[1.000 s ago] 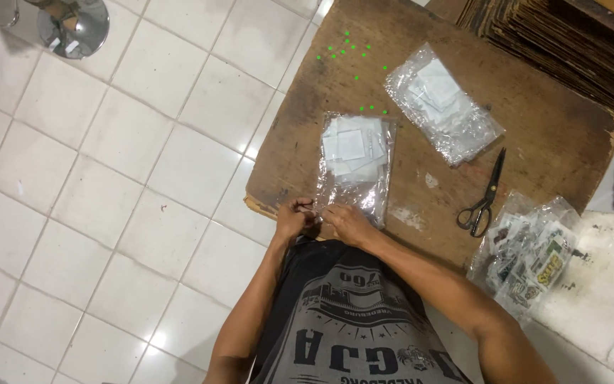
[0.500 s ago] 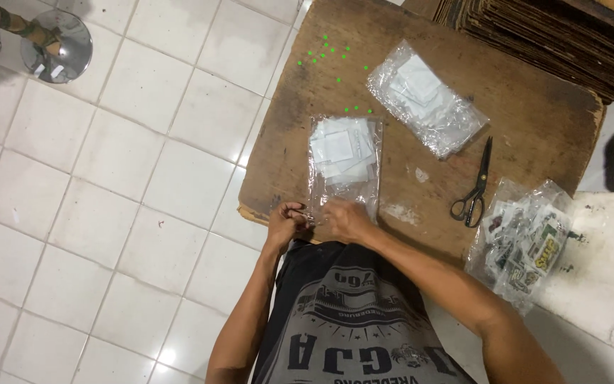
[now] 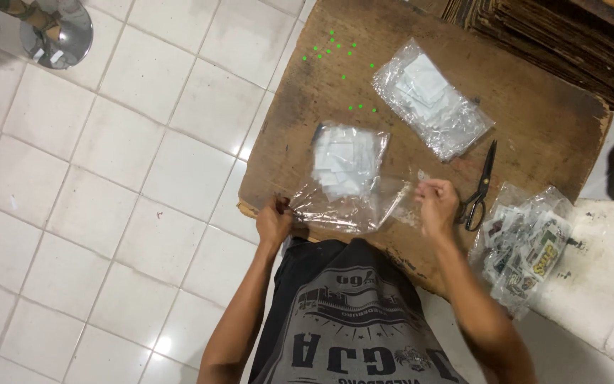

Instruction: The person organizes and places stacks of stickers and printed materials into clear plastic bags by hand on a wooden table.

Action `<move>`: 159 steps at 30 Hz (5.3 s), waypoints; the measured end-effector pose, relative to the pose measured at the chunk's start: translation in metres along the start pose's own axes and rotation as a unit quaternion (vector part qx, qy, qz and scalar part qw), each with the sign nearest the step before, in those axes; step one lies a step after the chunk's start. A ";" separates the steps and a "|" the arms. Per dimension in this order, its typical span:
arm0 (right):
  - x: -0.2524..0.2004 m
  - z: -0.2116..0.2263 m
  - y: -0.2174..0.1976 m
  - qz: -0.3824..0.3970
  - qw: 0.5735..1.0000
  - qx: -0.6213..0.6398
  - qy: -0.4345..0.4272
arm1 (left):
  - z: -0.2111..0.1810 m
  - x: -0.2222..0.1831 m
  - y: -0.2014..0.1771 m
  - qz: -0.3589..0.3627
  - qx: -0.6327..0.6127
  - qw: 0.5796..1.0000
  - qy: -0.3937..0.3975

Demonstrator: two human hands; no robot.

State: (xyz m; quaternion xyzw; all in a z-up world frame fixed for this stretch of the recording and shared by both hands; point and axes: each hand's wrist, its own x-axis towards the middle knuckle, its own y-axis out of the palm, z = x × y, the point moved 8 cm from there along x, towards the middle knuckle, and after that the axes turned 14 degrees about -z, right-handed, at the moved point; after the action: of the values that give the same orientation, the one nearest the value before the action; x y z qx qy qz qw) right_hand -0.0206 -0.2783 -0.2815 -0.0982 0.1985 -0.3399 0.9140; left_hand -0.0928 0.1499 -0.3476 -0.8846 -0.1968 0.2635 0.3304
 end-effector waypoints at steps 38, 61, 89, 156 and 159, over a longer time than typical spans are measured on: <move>-0.078 0.144 0.033 0.211 0.936 0.259 0.107 | -0.224 -0.128 0.011 -0.022 -0.194 0.872 0.449; -0.094 0.357 -0.020 0.411 0.801 0.169 -0.401 | -0.337 -0.048 -0.240 0.108 -0.428 0.848 0.294; -0.079 0.168 -0.028 0.518 0.798 0.122 -0.282 | -0.242 -0.052 -0.193 0.213 -0.273 0.871 0.349; 0.053 -0.029 0.115 0.143 0.986 0.061 0.065 | -0.095 0.143 0.020 0.009 -0.192 0.981 0.026; 0.067 -0.052 0.119 0.115 0.992 0.022 0.044 | -0.104 0.152 0.030 -0.010 -0.113 0.991 0.066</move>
State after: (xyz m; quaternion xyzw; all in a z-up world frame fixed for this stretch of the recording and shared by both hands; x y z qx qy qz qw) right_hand 0.0726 -0.2359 -0.3855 -0.0395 0.2412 -0.2412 0.9392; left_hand 0.0932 0.1583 -0.3527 -0.9297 -0.2120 0.1778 0.2432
